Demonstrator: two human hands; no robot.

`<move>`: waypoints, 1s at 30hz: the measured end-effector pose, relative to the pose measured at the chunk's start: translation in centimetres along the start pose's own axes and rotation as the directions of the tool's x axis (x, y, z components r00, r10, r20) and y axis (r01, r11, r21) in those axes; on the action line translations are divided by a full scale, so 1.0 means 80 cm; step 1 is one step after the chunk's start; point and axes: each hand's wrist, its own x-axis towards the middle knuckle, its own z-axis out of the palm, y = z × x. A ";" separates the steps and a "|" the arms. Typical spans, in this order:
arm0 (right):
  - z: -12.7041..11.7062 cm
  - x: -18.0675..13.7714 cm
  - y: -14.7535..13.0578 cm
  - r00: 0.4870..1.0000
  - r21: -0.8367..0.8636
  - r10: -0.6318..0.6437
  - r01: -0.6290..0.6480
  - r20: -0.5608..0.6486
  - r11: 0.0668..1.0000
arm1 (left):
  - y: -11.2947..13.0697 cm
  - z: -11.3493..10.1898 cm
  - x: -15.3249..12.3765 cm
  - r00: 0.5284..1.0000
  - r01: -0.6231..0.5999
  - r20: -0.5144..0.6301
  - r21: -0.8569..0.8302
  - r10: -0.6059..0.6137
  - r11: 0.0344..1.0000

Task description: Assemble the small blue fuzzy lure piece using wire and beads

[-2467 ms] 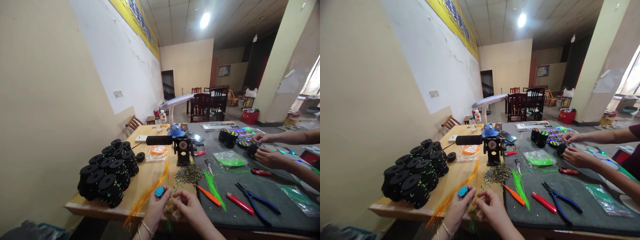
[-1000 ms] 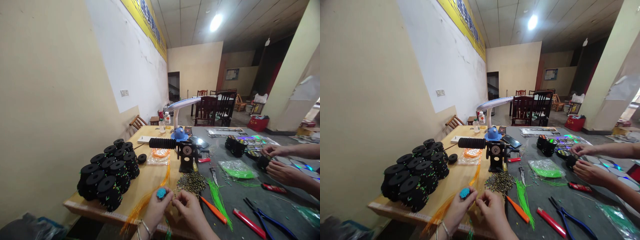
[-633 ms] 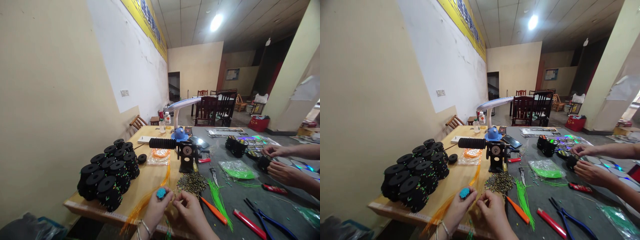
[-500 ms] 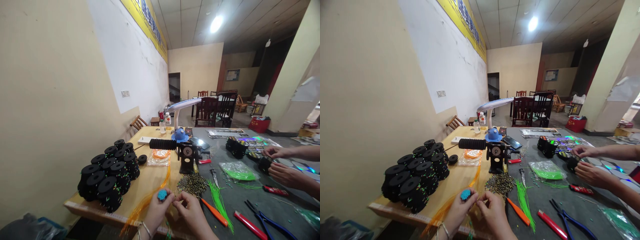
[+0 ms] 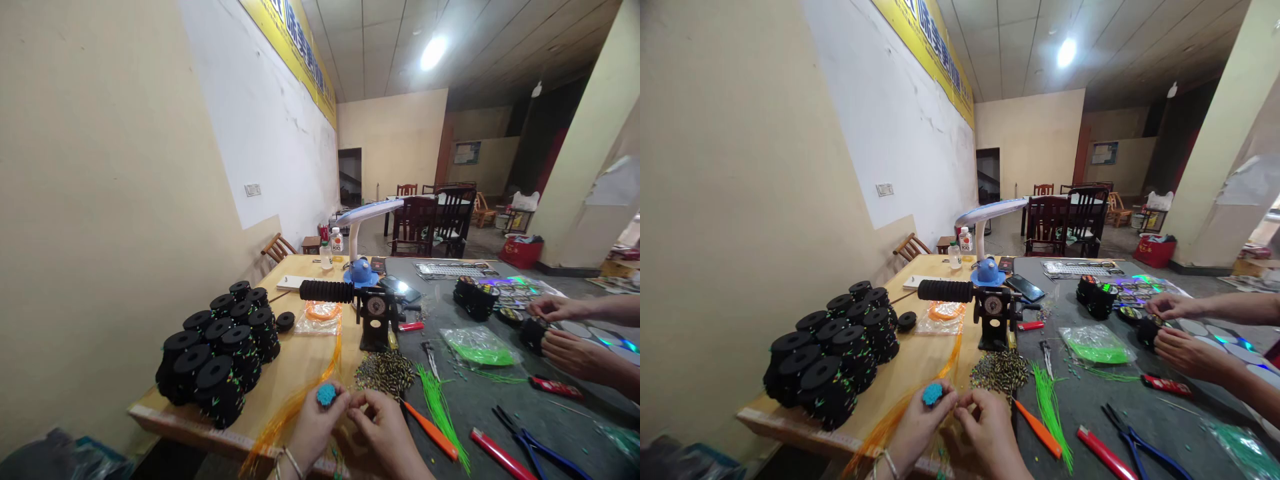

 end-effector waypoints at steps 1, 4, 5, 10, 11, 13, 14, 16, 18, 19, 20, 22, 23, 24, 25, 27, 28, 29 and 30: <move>-0.002 -0.001 -0.002 1.000 0.014 0.014 -0.015 0.022 1.000 | 0.000 -0.001 0.000 1.000 -0.001 0.008 0.015 0.001 1.000; -0.007 -0.005 -0.002 0.998 0.042 0.029 -0.032 0.055 0.999 | 0.002 -0.003 0.002 1.000 -0.004 0.010 0.045 0.004 0.999; -0.007 -0.006 -0.001 0.999 0.034 0.028 -0.030 0.043 0.999 | 0.003 -0.004 0.002 1.000 -0.008 0.009 0.053 0.007 0.999; -0.003 -0.006 0.002 0.999 -0.012 0.030 -0.030 0.013 0.999 | 0.004 -0.005 0.003 1.000 -0.018 -0.006 0.055 0.018 0.998; -0.002 -0.006 0.001 0.999 -0.008 0.033 -0.033 0.021 0.999 | 0.004 -0.004 0.003 1.000 -0.018 -0.007 0.052 0.018 0.998; 0.000 -0.005 -0.002 0.999 0.004 0.032 -0.032 0.033 0.999 | 0.005 -0.004 0.002 1.000 -0.024 -0.012 0.051 0.024 0.998; 0.000 -0.004 -0.003 0.999 0.009 0.029 -0.030 0.032 1.000 | 0.005 -0.003 0.001 0.999 -0.029 -0.013 0.050 0.030 0.998; 0.001 -0.003 -0.005 1.000 0.006 0.018 -0.018 0.025 1.000 | 0.005 -0.003 0.000 0.999 -0.036 -0.007 0.051 0.037 0.998; 0.001 -0.002 -0.005 1.000 -0.021 0.006 -0.006 0.005 1.000 | 0.005 -0.002 0.000 0.999 -0.038 0.004 0.052 0.037 0.998; 0.001 -0.002 -0.005 1.000 -0.038 -0.001 0.001 -0.005 0.999 | 0.004 -0.002 0.000 0.999 -0.036 0.009 0.050 0.036 0.998; 0.001 -0.001 -0.004 1.000 -0.050 -0.008 0.008 -0.012 0.999 | 0.003 -0.002 0.000 0.999 -0.032 0.010 0.047 0.032 0.998; 0.001 -0.002 -0.003 1.000 -0.047 -0.010 0.009 -0.006 0.999 | 0.003 -0.002 0.001 1.000 -0.028 0.007 0.042 0.027 0.999; 0.002 -0.002 -0.002 1.000 -0.036 -0.005 0.005 0.004 0.999 | 0.002 -0.002 0.001 1.000 -0.029 0.012 0.047 0.028 0.998; 0.003 -0.002 -0.001 1.000 -0.027 -0.001 0.001 0.010 1.000 | 0.002 -0.001 0.001 0.999 -0.033 0.019 0.057 0.032 0.998; 0.004 -0.003 0.000 1.000 -0.022 0.003 -0.003 0.010 1.000 | 0.002 -0.001 0.001 0.999 -0.039 0.030 0.069 0.037 0.997; 0.005 -0.004 0.002 1.000 -0.030 -0.001 0.001 -0.005 1.000 | 0.000 -0.001 0.001 0.997 -0.054 0.058 0.091 0.048 0.994; 0.005 -0.005 0.002 1.000 -0.036 -0.009 0.009 -0.012 0.999 | -0.001 -0.001 0.001 0.997 -0.056 0.066 0.098 0.050 0.994; 0.003 -0.005 0.002 1.000 -0.035 -0.019 0.018 -0.011 0.999 | -0.002 0.000 0.001 0.997 -0.056 0.063 0.101 0.050 0.993; 0.001 -0.006 0.002 1.000 -0.024 -0.028 0.028 -0.001 0.999 | -0.003 0.000 0.001 0.997 -0.054 0.053 0.104 0.049 0.993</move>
